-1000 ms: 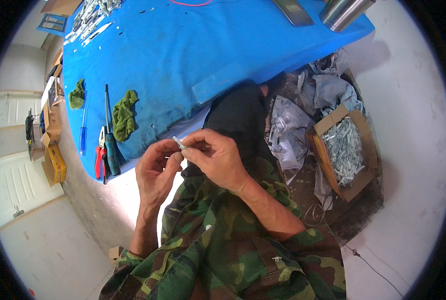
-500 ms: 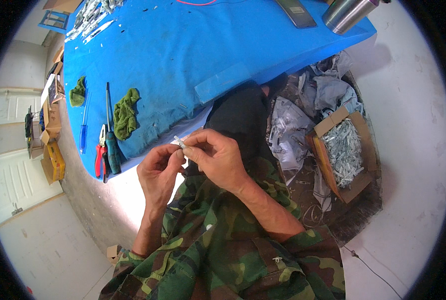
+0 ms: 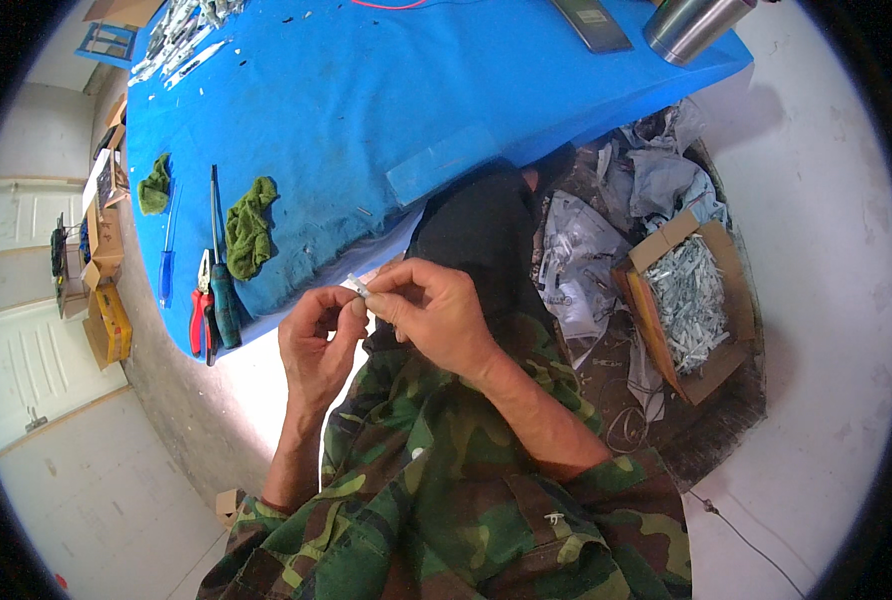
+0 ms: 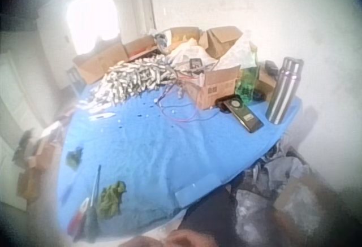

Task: The person assembles small metal components by hand and with pliers over a blue table. They pick up a piece, manipulate it with their fingers, use the red-handled pliers to crimp or join the parts, and then set the assembled item aside.

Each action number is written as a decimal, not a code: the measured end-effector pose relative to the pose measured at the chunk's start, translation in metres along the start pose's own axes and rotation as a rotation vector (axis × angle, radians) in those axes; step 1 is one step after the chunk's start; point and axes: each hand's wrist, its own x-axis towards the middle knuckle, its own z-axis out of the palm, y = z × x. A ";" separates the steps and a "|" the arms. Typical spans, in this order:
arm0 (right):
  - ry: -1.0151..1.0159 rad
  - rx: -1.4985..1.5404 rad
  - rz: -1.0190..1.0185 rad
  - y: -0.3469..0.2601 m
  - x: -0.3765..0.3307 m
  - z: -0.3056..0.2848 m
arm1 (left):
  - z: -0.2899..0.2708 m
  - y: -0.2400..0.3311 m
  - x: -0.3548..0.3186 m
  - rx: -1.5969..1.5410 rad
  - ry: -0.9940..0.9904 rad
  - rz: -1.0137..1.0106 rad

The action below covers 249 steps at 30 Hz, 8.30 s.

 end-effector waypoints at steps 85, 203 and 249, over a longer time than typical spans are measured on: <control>0.379 -1.232 -0.729 -0.059 0.048 -0.048 | -0.022 -0.019 0.072 0.410 0.331 0.311; 0.247 -0.491 -0.278 -0.058 -0.010 -0.012 | 0.023 0.050 0.046 0.041 -0.014 0.310; 0.334 -0.570 -0.376 -0.045 -0.012 -0.002 | 0.045 0.032 0.043 0.272 0.071 0.541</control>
